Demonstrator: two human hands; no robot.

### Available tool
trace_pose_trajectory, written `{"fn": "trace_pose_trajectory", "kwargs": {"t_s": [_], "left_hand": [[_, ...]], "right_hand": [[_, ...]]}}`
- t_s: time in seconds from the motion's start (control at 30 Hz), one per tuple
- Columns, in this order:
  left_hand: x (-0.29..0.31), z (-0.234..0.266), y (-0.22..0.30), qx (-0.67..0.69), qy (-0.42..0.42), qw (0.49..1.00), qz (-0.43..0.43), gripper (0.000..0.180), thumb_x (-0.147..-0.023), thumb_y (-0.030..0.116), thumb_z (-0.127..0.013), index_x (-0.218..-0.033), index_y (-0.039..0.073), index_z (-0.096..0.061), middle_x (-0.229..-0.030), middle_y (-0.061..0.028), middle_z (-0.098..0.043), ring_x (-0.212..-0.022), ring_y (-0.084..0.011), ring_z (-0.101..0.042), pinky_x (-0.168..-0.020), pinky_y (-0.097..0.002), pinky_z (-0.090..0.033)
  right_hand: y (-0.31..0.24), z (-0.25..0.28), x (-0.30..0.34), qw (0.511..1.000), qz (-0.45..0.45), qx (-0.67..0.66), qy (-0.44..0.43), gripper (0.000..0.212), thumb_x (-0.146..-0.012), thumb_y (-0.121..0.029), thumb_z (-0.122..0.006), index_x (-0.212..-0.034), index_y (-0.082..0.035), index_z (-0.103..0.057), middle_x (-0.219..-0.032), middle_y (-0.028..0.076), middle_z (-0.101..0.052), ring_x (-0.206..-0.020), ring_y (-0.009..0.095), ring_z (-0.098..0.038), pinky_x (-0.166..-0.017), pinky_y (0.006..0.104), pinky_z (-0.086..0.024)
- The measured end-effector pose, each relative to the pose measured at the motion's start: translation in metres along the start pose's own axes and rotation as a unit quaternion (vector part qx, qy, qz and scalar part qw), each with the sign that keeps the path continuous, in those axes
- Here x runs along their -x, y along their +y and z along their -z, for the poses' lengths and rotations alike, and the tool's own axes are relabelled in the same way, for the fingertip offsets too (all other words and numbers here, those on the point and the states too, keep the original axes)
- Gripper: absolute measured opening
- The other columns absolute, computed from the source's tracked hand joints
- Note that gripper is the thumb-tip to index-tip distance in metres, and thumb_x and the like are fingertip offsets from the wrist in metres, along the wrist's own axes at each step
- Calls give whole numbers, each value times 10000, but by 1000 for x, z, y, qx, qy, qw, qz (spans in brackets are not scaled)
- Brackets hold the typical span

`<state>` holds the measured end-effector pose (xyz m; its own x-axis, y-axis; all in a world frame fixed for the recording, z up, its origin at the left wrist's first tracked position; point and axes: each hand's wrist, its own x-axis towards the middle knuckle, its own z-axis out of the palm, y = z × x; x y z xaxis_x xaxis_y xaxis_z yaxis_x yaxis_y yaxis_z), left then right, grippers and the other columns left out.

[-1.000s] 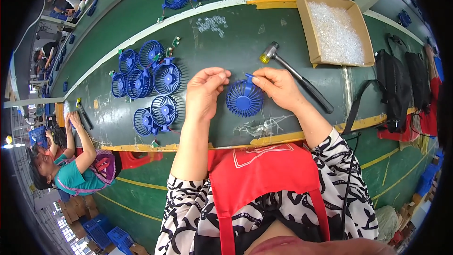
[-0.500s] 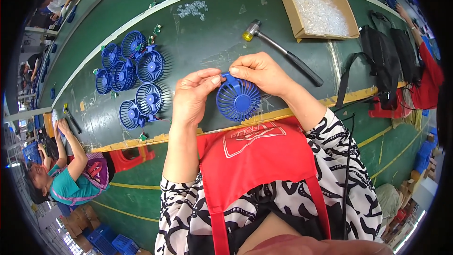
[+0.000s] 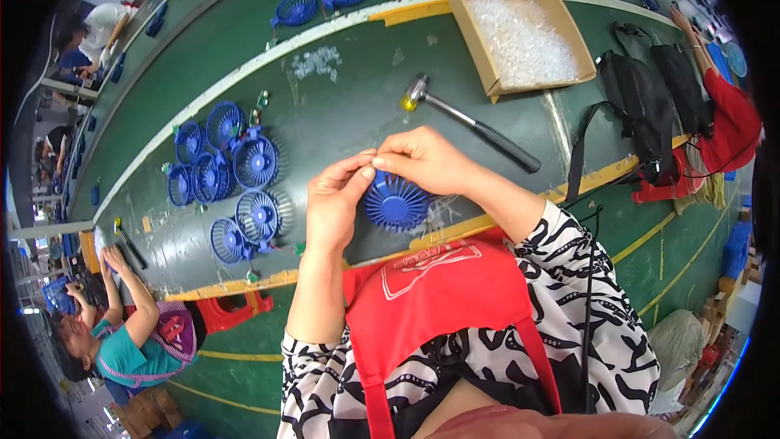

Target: The person assembles portable fan heads by inserting small circuit boards into plastic fan casings by hand, tapping the components together with a small hammer, and placing the assembled units onto the conveyor belt.

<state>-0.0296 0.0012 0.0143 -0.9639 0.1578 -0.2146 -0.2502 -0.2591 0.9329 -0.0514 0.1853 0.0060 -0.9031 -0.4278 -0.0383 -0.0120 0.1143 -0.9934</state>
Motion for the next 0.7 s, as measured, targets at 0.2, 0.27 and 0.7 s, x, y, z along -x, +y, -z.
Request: {"fn": "trace_pose_trajectory", "kwargs": {"t_s": [0.2, 0.27, 0.7], "left_hand": [[-37, 4, 46, -128, 50, 990, -40, 135, -854, 44, -692, -973, -20, -687, -868, -32, -676, -792, -88, -603, -739, -216, -479], [-57, 13, 71, -190, 70, 966, -162, 191, -849, 60, -710, -1020, -18, -679, -910, -36, -676, -815, -86, -602, -762, -223, -483], [-273, 35, 82, -632, 94, 654, -404, 253, -849, 119, -679, -1067, -6, -643, -1108, -170, -652, -1028, -354, -596, -905, -418, -462]], "right_hand": [[23, 14, -32, 988, 69, 27, 139, 315, -979, -290, -559, -924, 8, -643, -672, 24, -597, -602, 92, -559, -557, 259, -470], [24, 11, -32, 980, 72, 83, 167, 329, -943, -292, -587, -773, -11, -595, -613, 133, -555, -532, 206, -505, -518, 353, -416], [38, 1, -30, 958, 198, 137, 157, 170, -869, -177, -566, -780, -31, -561, -731, 165, -592, -675, 379, -591, -614, 478, -475]]}}
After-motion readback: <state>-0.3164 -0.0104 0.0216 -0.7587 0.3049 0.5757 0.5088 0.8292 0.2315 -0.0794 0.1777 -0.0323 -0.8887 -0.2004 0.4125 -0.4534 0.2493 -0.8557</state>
